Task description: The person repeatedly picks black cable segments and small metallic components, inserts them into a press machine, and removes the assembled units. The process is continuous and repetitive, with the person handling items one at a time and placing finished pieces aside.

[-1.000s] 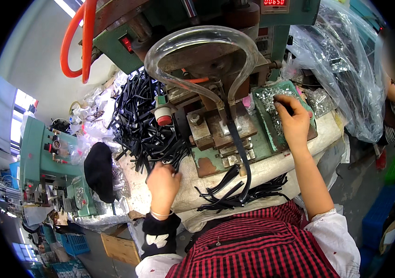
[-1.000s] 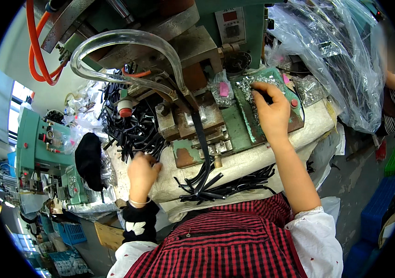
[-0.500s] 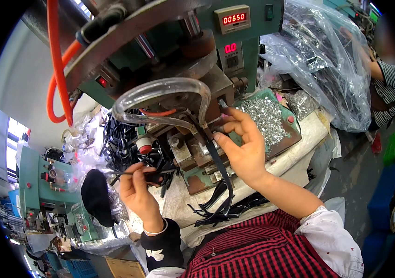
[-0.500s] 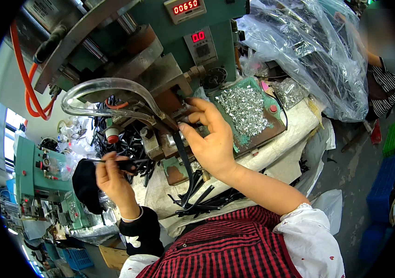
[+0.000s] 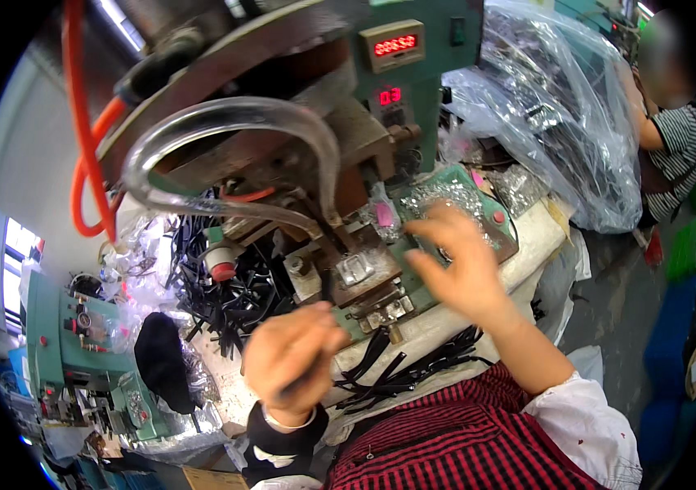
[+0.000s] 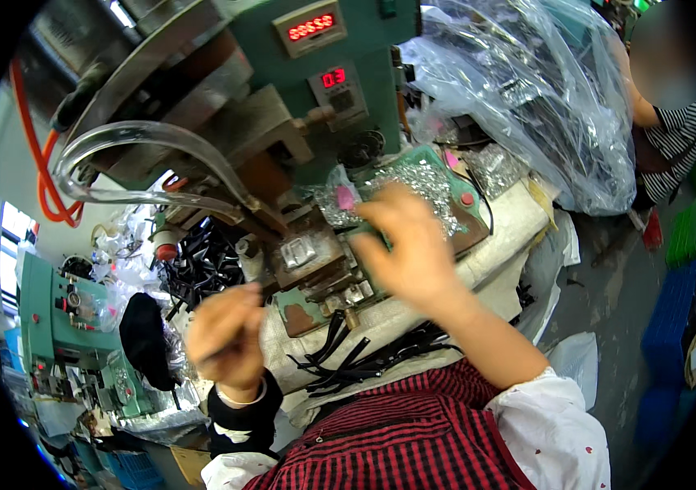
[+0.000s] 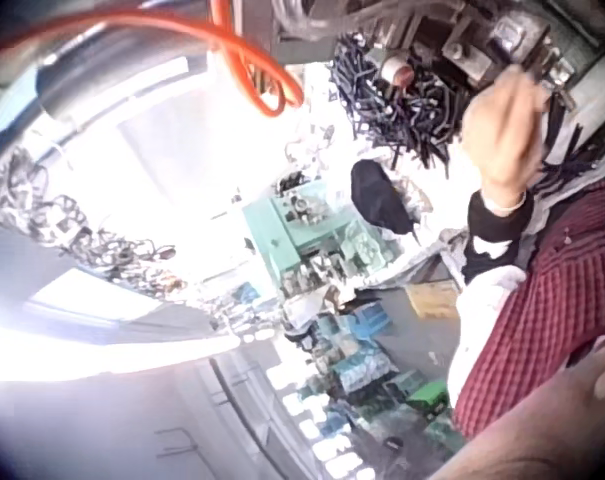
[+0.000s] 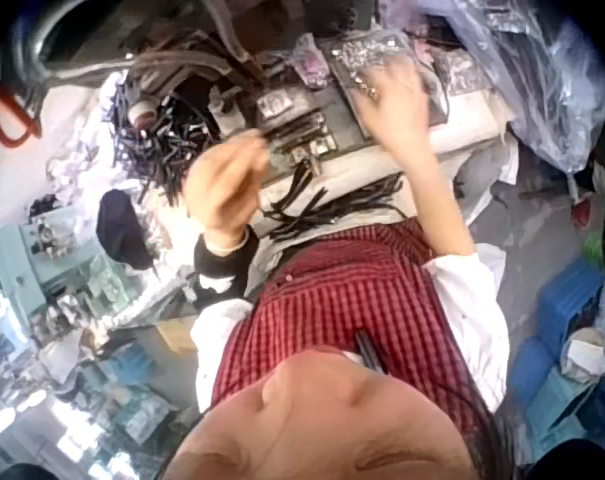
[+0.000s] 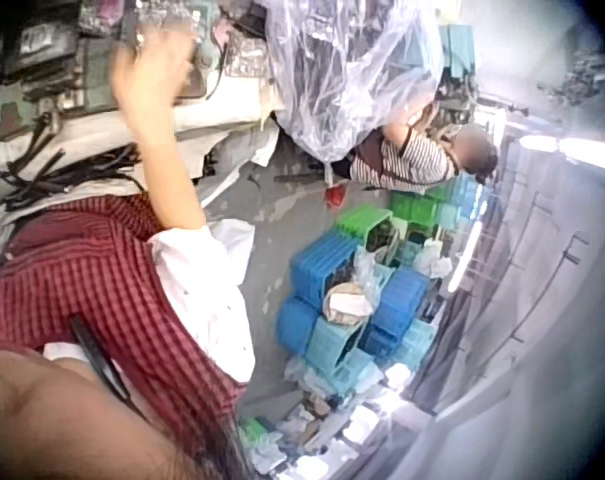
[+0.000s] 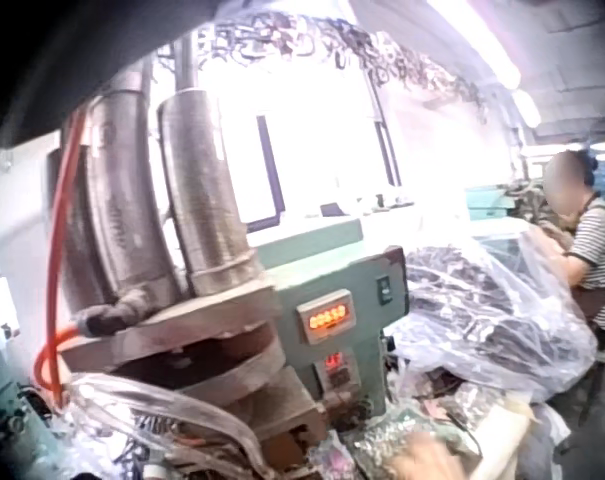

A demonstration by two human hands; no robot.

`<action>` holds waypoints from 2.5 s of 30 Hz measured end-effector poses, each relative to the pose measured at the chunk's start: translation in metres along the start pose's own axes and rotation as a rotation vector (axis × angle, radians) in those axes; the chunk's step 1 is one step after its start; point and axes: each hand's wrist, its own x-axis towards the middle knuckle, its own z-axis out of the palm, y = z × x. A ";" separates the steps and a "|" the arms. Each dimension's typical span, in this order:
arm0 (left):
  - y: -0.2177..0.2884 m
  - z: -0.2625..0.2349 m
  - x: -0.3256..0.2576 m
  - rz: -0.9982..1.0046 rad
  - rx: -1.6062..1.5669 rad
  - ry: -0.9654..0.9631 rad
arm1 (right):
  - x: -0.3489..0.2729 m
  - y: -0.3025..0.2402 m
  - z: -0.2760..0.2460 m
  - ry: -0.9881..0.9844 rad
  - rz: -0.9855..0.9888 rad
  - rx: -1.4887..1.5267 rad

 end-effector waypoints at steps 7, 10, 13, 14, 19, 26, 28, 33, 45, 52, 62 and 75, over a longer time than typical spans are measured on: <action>-0.002 0.035 -0.001 0.263 0.132 -0.199 | 0.000 0.075 0.014 0.150 0.022 -0.314; -0.006 0.036 -0.002 0.292 0.140 -0.181 | 0.009 0.081 0.017 0.193 0.141 -0.143; -0.009 0.038 -0.002 0.300 0.144 -0.163 | 0.008 0.085 0.020 0.258 0.012 -0.134; -0.009 0.038 -0.002 0.301 0.123 -0.151 | 0.007 0.085 0.019 0.241 0.038 -0.099; 0.012 0.030 -0.014 0.061 0.104 -0.148 | 0.006 0.079 0.022 0.308 0.153 0.038; -0.014 -0.101 -0.050 -0.440 1.016 0.234 | -0.002 0.069 0.016 0.241 0.226 0.256; -0.049 -0.121 -0.064 -0.549 1.010 0.190 | 0.005 0.055 0.019 0.235 0.202 0.300; -0.102 -0.085 -0.105 -0.793 1.184 -0.062 | 0.017 0.036 0.037 0.256 0.138 0.395; -0.067 -0.075 -0.073 -1.052 -0.050 0.400 | -0.017 0.013 -0.007 0.177 0.179 0.474; -0.014 -0.059 -0.042 -1.207 -0.606 0.213 | 0.018 -0.042 0.045 0.102 0.207 0.816; -0.009 -0.026 0.039 -0.514 -0.174 0.373 | 0.023 -0.071 0.046 -0.006 0.445 1.263; 0.043 -0.024 -0.005 0.424 0.216 -0.317 | -0.015 -0.083 -0.024 -0.430 0.311 1.143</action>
